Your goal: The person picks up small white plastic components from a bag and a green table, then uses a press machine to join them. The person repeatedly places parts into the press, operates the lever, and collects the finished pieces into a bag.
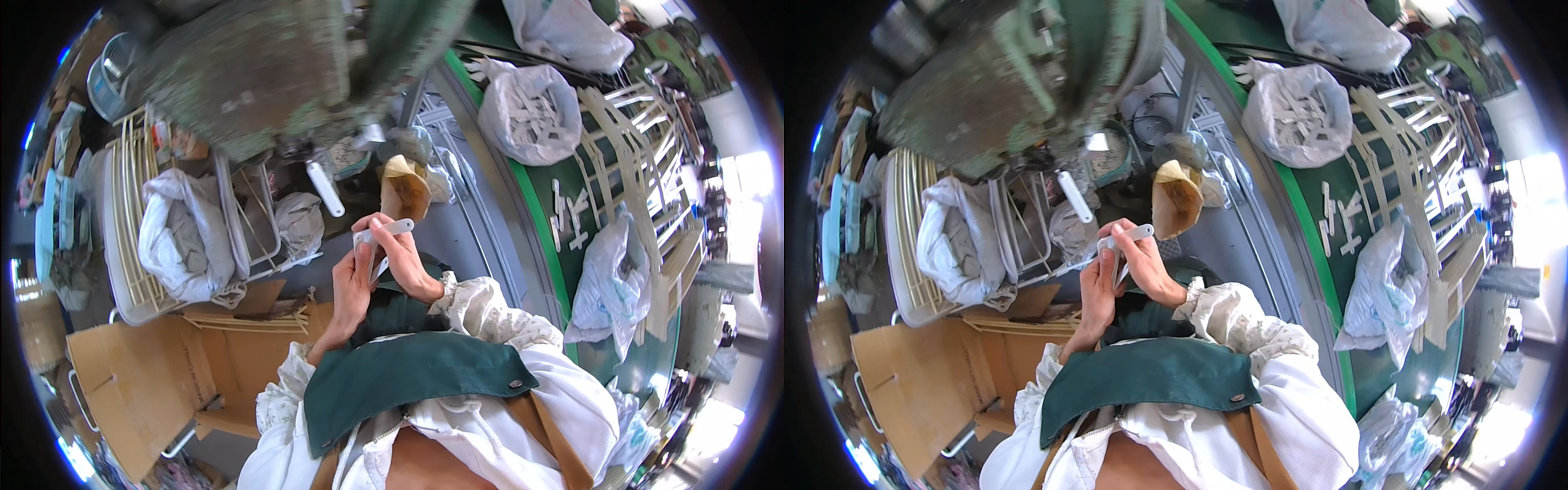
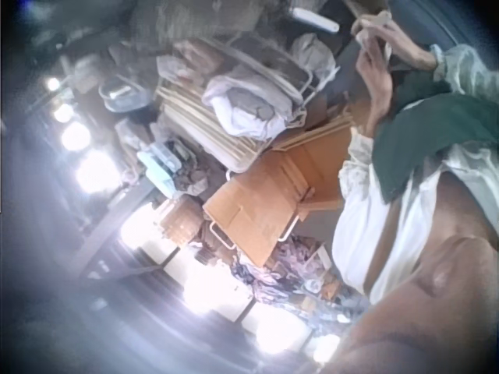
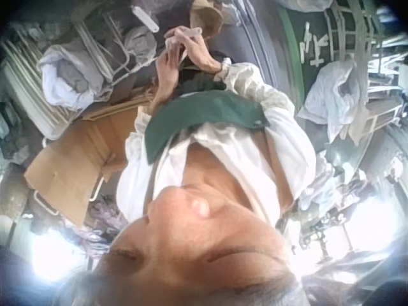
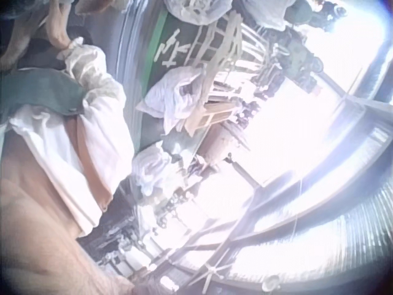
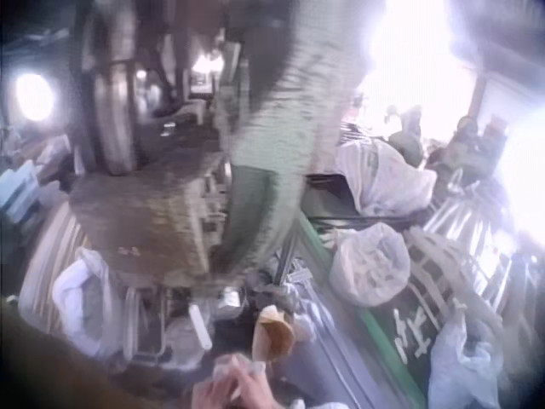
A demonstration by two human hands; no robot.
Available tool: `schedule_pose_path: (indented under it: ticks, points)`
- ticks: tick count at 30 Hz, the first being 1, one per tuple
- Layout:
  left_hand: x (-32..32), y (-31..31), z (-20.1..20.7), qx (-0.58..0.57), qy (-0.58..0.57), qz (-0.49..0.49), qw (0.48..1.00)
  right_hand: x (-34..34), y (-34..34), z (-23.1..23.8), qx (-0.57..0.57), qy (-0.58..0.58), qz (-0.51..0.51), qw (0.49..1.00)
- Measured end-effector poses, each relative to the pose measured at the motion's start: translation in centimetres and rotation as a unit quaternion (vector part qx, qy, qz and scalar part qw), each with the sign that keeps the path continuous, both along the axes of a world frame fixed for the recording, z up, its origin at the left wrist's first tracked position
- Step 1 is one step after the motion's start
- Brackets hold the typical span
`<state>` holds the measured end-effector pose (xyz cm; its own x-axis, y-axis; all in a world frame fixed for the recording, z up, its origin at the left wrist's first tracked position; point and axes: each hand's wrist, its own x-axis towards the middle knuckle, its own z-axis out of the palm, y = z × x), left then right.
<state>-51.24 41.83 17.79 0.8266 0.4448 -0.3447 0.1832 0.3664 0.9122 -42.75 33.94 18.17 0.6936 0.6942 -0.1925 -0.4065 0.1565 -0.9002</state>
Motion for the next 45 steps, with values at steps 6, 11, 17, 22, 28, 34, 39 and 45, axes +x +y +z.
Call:
schedule_pose_path:
  ticks: [6,11,17,22,28,34,39,45]
  points:
    - [4.5,-4.0,-0.8,-0.062,-0.006,-0.100,0.993,5.3,-6.6,-1.4,0.106,0.082,-0.275,0.952]
    - [12.3,-10.2,-0.2,0.042,-0.025,-0.109,0.993,5.4,-13.0,-0.2,-0.060,-0.085,-0.226,0.969]
    - [21.1,-19.3,-1.5,0.318,-0.181,-0.241,0.899,9.8,-20.1,-2.8,0.014,-0.034,-0.394,0.919]
    - [22.7,-25.8,-1.3,0.267,-0.261,-0.292,0.880,13.5,-24.6,-2.3,0.077,0.068,-0.517,0.850]
    - [23.7,-30.1,-1.9,0.222,-0.249,-0.310,0.890,16.4,-28.0,-6.6,0.299,0.225,-0.532,0.759]
    - [27.4,-30.0,-8.3,0.229,-0.181,-0.307,0.906,13.0,-36.1,-10.0,-0.031,-0.140,-0.748,0.648]
    - [31.4,-30.4,-14.8,0.463,-0.157,-0.378,0.786,11.2,-42.6,-17.1,-0.410,-0.205,-0.615,0.641]
    - [37.9,-32.6,-16.8,0.583,-0.346,-0.444,0.586,15.1,-40.1,-12.7,-0.549,-0.298,-0.394,0.674]
